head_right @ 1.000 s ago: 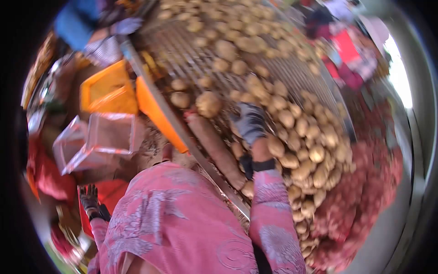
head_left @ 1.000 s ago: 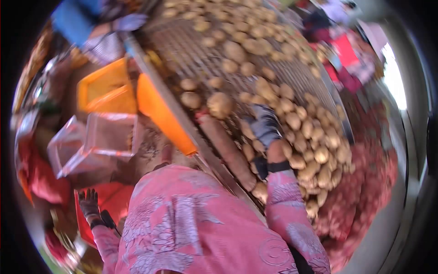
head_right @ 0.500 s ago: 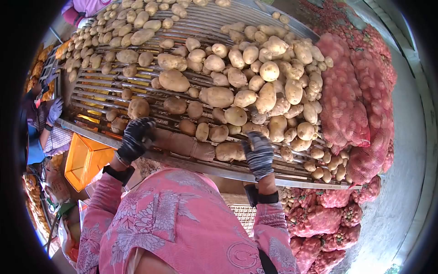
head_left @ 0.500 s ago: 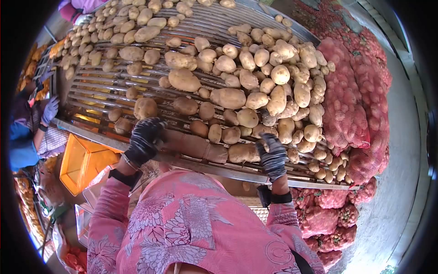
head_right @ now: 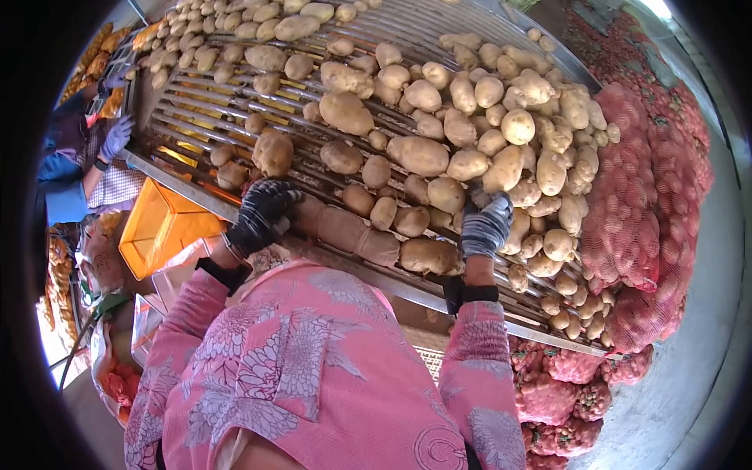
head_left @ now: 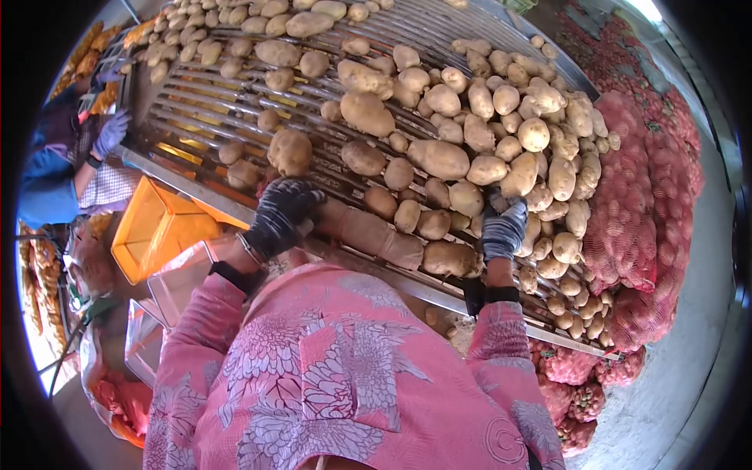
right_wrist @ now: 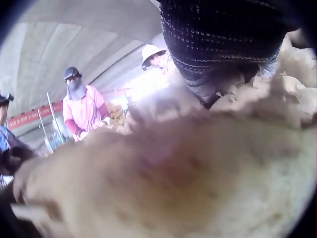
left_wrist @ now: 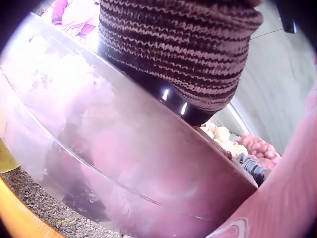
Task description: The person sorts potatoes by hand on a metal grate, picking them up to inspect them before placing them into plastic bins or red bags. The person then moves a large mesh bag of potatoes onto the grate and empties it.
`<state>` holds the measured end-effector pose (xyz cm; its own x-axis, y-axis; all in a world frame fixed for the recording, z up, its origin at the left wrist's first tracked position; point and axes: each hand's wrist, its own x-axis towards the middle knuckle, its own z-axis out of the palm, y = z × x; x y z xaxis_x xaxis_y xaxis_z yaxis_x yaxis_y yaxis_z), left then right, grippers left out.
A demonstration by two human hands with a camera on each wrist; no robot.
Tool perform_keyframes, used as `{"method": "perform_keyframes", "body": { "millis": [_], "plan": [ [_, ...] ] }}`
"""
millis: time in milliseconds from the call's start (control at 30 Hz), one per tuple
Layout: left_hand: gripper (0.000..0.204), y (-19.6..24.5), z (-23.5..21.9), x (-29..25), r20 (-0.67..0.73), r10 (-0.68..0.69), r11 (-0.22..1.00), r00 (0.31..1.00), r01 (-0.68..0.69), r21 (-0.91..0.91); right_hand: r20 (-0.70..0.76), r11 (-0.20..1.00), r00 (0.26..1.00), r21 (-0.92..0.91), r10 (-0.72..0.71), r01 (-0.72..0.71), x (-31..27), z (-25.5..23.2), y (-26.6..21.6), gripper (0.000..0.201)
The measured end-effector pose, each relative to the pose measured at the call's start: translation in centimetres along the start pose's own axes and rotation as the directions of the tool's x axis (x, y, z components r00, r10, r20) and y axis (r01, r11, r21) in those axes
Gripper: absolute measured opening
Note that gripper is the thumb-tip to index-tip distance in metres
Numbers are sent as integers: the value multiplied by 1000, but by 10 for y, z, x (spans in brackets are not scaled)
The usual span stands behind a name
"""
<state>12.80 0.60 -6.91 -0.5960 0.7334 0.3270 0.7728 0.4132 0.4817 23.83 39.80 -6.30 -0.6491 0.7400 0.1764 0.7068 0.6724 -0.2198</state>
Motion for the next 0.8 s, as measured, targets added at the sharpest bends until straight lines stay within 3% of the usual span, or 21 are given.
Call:
{"method": "perform_keyframes", "body": {
  "millis": [67,100,133,167,200,267,333,367,400,467,533,567,600,633,667,700,733,767,800],
  "plan": [
    [40,-8,1,6,-40,15,999,999,-17,-46,4,985,1000,169,-31,30,0,-12,-8,52],
    [41,-11,-1,6,-1,-5,998,1000,5,-61,67,916,997,400,-33,4,2,-5,0,49],
    [41,-8,-4,7,40,-24,997,999,27,-76,127,795,990,606,-55,-34,3,-5,1,47],
    [41,-6,-7,7,58,-50,992,997,56,-116,150,569,979,821,-141,-44,0,-5,2,44],
    [41,-1,-16,9,82,-85,984,993,97,-152,117,473,975,881,-191,-13,2,1,6,42],
    [39,11,-30,15,2,-90,975,996,89,-203,310,207,901,944,-304,-256,-11,-39,-21,45],
    [37,20,-35,19,-93,-112,967,989,87,-239,334,137,862,943,-381,-305,-20,-57,-47,48],
    [34,21,-34,20,4,-229,855,973,203,-477,372,-51,802,894,-468,-444,-25,-65,-65,49],
    [30,24,-35,21,120,-318,671,940,313,-672,401,-51,734,860,-548,-508,-27,-69,-79,48],
    [35,36,-51,30,318,-419,311,850,464,-829,300,-147,649,828,-699,-541,-40,-76,-121,51],
    [46,45,-63,35,517,-345,-223,784,466,-856,284,-117,609,838,-741,-533,-52,-65,-156,51],
    [49,43,-57,33,467,-313,-336,827,364,-869,263,-103,606,859,-750,-501,-58,-60,-173,51],
    [52,39,-49,29,402,-292,-439,868,252,-862,271,-84,554,843,-787,-531,-63,-58,-188,51],
    [50,40,-49,26,389,-312,-506,867,195,-840,185,89,521,975,-833,-204,-66,-57,-202,50],
    [48,40,-50,23,369,-344,-562,863,125,-817,94,185,444,968,-891,168,-72,-56,-219,49],
    [44,28,-24,23,275,-296,-611,915,39,-790,68,196,370,927,-926,321,-85,-60,-234,48],
    [40,24,-28,11,243,-356,-615,902,-31,-788,44,170,284,885,-958,434,-92,-50,-241,51],
    [36,20,-30,-1,209,-414,-611,886,-100,-785,37,136,202,855,-979,501,-96,-41,-246,50],
    [31,30,-50,-16,253,-552,-593,794,-161,-789,130,160,124,948,-984,276,-108,-55,-258,56]
  ]
}}
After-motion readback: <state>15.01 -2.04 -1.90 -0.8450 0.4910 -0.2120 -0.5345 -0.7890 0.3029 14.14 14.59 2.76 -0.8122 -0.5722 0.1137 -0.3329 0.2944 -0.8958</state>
